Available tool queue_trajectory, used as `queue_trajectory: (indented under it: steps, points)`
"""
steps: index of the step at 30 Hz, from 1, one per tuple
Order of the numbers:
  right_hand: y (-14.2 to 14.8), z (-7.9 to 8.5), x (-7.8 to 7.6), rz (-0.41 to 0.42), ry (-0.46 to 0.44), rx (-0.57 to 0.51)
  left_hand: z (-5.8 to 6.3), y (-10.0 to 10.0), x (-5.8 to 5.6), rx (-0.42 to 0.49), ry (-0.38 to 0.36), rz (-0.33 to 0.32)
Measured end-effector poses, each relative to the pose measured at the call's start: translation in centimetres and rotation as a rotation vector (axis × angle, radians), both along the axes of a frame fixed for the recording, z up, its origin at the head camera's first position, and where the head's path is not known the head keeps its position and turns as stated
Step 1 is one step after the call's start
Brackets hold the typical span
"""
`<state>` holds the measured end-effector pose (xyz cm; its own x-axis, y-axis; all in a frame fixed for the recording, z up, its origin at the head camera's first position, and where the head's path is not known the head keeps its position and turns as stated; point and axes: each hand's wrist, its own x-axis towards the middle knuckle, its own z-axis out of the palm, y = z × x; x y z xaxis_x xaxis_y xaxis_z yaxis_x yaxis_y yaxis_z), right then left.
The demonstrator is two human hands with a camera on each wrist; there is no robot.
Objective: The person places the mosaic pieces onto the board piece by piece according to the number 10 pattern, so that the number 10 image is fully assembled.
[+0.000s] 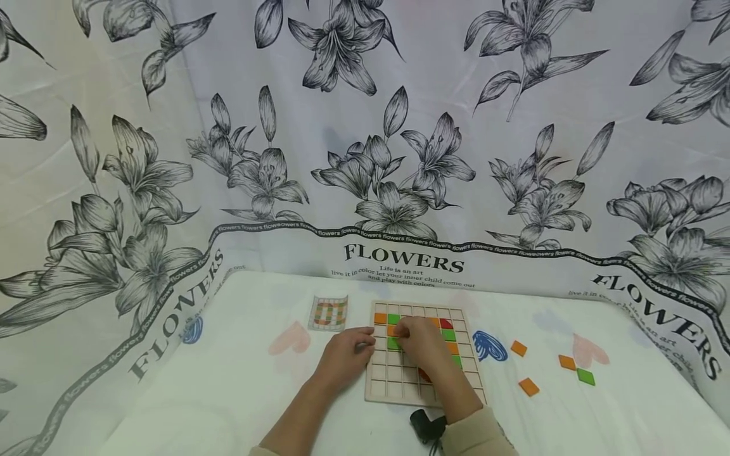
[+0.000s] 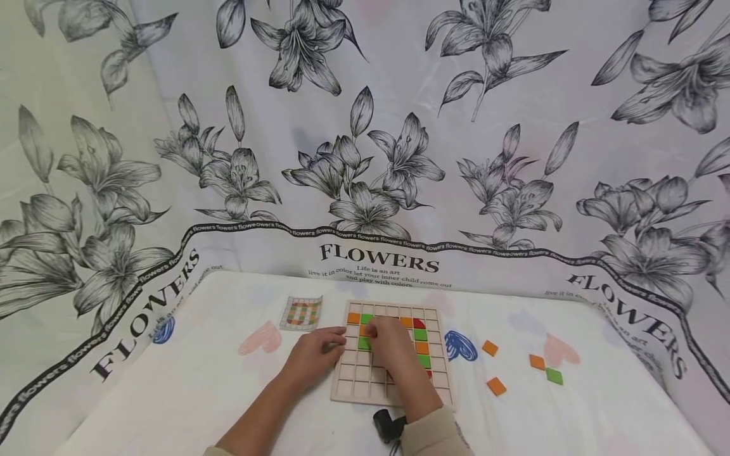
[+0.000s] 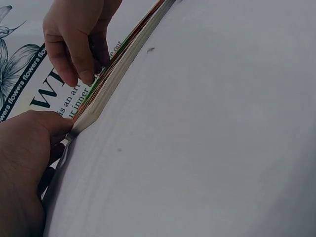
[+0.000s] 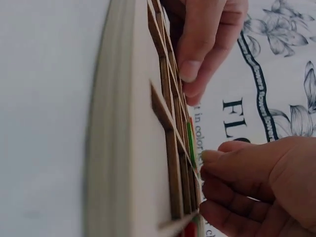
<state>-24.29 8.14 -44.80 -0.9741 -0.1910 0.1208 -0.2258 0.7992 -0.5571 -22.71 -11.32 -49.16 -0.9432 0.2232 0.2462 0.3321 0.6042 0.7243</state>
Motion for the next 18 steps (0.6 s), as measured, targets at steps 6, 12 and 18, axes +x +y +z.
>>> queue_trajectory:
  steps: [6, 12, 18]
  points:
    - [2.3, 2.0, -0.1, -0.069, -0.024, -0.099, 0.0, 0.1, 0.0, 0.006, -0.025, 0.018]
    - [8.3, 3.4, -0.5, -0.203, -0.053, -0.083, 0.2, 0.1, -0.1, 0.009, -0.020, 0.022]
    - [15.4, 2.1, 0.4, -0.470, -0.212, -0.036, 0.1, 0.2, -0.1, 0.007, -0.036, 0.018]
